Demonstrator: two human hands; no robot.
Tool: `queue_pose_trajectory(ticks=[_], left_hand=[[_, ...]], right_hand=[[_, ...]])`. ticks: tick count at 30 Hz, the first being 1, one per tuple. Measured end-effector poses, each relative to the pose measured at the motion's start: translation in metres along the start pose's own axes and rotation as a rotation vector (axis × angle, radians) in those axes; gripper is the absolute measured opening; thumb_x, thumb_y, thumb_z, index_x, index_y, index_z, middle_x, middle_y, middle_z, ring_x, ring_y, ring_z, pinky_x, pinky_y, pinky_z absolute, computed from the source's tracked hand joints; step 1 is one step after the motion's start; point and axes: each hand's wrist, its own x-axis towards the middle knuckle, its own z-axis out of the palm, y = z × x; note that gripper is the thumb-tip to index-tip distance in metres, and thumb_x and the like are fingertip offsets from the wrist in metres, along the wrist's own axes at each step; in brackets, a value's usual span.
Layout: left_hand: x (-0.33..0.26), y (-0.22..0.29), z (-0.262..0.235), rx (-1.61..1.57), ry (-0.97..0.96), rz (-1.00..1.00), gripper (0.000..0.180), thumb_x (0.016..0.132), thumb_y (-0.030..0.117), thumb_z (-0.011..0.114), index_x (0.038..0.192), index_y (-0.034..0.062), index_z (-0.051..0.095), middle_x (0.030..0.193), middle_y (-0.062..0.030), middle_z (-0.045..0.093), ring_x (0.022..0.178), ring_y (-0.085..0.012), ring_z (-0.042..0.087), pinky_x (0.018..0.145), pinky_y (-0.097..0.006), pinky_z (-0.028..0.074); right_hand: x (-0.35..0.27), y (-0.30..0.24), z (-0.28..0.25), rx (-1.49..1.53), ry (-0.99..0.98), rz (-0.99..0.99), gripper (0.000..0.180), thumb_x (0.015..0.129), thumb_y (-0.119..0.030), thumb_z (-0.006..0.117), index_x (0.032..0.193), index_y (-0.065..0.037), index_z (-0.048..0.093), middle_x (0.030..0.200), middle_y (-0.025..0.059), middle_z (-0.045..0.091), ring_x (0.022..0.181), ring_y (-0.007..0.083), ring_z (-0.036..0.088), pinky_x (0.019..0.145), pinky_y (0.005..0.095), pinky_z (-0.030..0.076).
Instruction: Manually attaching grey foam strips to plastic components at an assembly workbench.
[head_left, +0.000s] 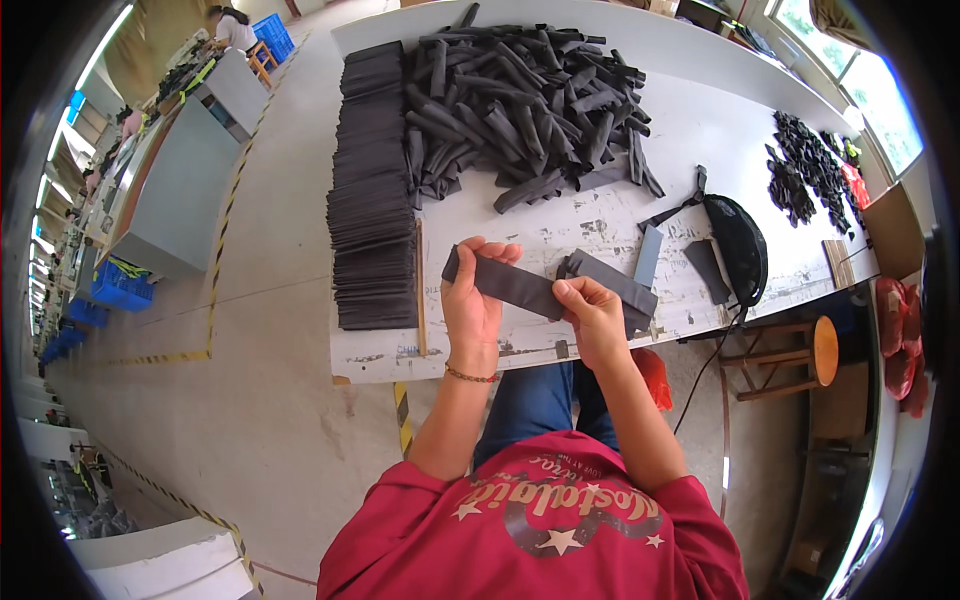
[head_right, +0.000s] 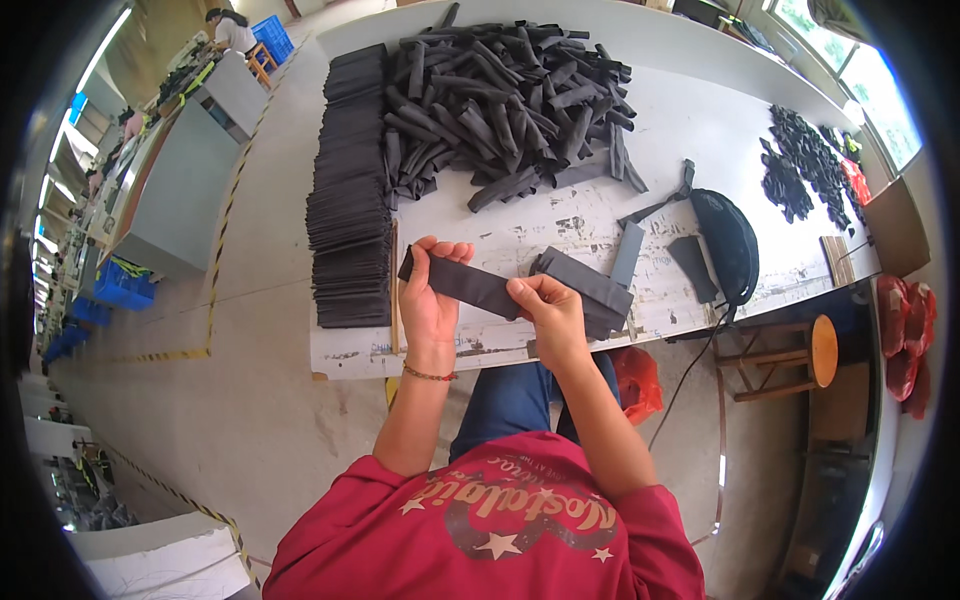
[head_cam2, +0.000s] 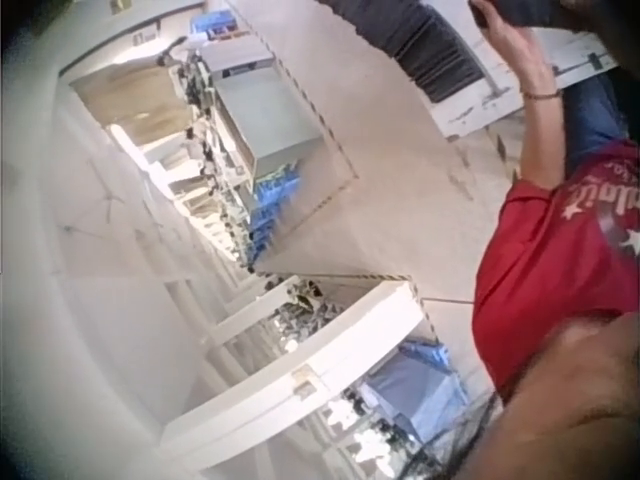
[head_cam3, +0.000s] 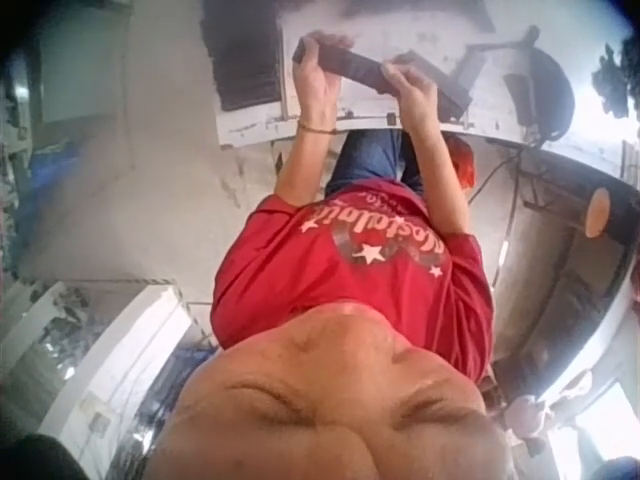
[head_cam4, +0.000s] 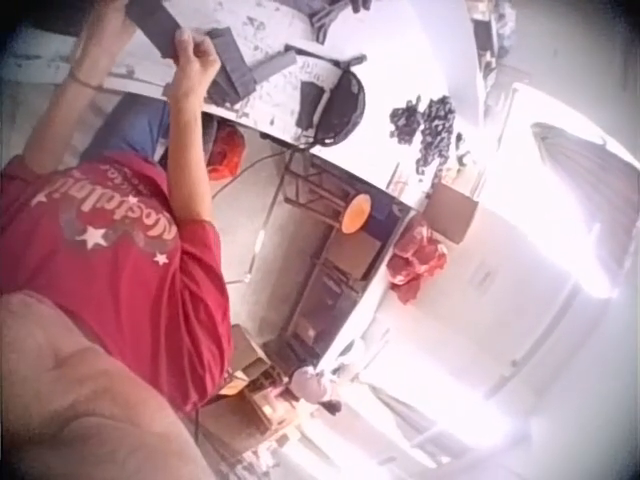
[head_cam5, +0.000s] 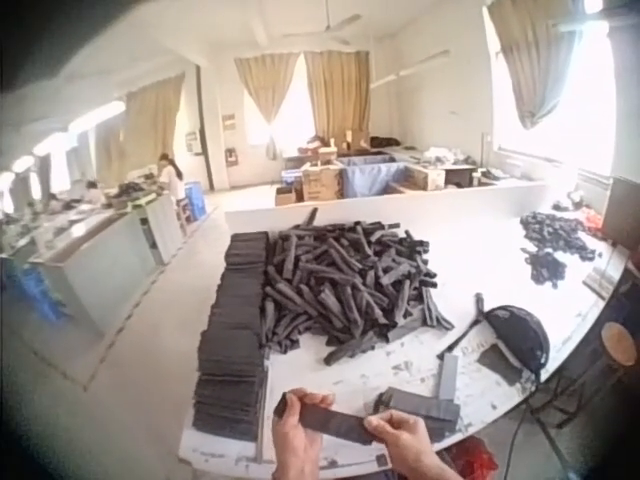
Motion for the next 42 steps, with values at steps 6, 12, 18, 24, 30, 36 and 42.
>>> queue_pose_trajectory(ticks=[6, 12, 18, 24, 30, 36, 42], left_hand=[[0.003, 0.004, 0.002, 0.084, 0.011, -0.015, 0.029, 0.099, 0.027, 0.051, 0.107, -0.0003, 0.055, 0.090, -0.0123, 0.066, 0.089, -0.0277, 0.065, 0.095, -0.047, 0.048], [0.007, -0.005, -0.017, -0.086, -0.021, -0.073, 0.030, 0.099, 0.029, 0.051, 0.109, 0.0015, 0.054, 0.092, -0.0097, 0.065, 0.091, -0.0262, 0.063, 0.097, -0.047, 0.046], [-0.012, -0.007, 0.005, 0.018, 0.202, -0.197, 0.032, 0.095, 0.035, 0.058, 0.109, 0.0067, 0.056, 0.102, -0.0059, 0.063, 0.098, -0.0223, 0.060, 0.094, -0.043, 0.048], [-0.020, -0.012, 0.000, 0.240, 0.200, -0.182, 0.011, 0.087, 0.008, 0.068, 0.095, 0.0020, 0.061, 0.087, -0.0076, 0.068, 0.071, -0.0171, 0.067, 0.065, -0.029, 0.058], [-0.019, -0.009, -0.004, 0.388, 0.160, -0.107, 0.015, 0.085, 0.007, 0.070, 0.095, -0.0028, 0.064, 0.086, -0.0107, 0.068, 0.070, -0.0177, 0.066, 0.063, -0.029, 0.057], [-0.020, -0.014, -0.009, 0.400, 0.161, -0.122, 0.015, 0.085, 0.007, 0.069, 0.096, -0.0036, 0.064, 0.087, -0.0115, 0.068, 0.070, -0.0184, 0.067, 0.062, -0.029, 0.057], [-0.023, -0.011, -0.010, 0.378, 0.176, -0.138, 0.015, 0.087, 0.009, 0.067, 0.095, -0.0038, 0.064, 0.085, -0.0118, 0.069, 0.068, -0.0194, 0.067, 0.061, -0.029, 0.057]], right_hand=[[-0.011, -0.012, 0.017, -0.122, -0.133, -0.004, 0.021, 0.086, -0.004, 0.068, 0.101, 0.004, 0.056, 0.082, 0.0104, 0.066, 0.072, 0.0160, 0.067, 0.068, 0.0274, 0.054], [-0.018, -0.014, 0.011, -0.144, -0.103, 0.033, 0.016, 0.085, -0.002, 0.069, 0.096, 0.004, 0.059, 0.083, 0.0102, 0.068, 0.072, 0.0145, 0.067, 0.065, 0.0272, 0.054], [-0.010, -0.015, -0.007, -0.943, 0.216, -1.050, 0.039, 0.060, 0.019, 0.055, 0.092, -0.002, 0.065, 0.093, 0.0133, 0.068, 0.082, 0.0286, 0.067, 0.070, 0.0313, 0.053], [-0.004, -0.011, -0.011, -0.958, 0.065, -0.980, 0.042, 0.068, 0.016, 0.058, 0.105, -0.002, 0.063, 0.105, 0.0146, 0.062, 0.091, 0.0329, 0.064, 0.075, 0.0352, 0.053], [-0.012, -0.007, -0.019, -0.065, -0.002, 0.015, 0.039, 0.098, -0.020, 0.053, 0.126, 0.008, 0.050, 0.100, 0.0140, 0.064, 0.090, 0.0191, 0.067, 0.079, 0.0298, 0.054], [-0.017, 0.006, -0.008, 0.009, -0.019, -0.060, 0.015, 0.092, -0.003, 0.059, 0.104, 0.006, 0.058, 0.094, 0.0149, 0.067, 0.082, 0.0223, 0.070, 0.075, 0.0323, 0.058], [-0.024, 0.005, -0.007, -0.028, -0.050, -0.052, 0.020, 0.093, -0.003, 0.058, 0.109, 0.009, 0.055, 0.097, 0.0149, 0.067, 0.089, 0.0206, 0.068, 0.079, 0.0296, 0.056]])
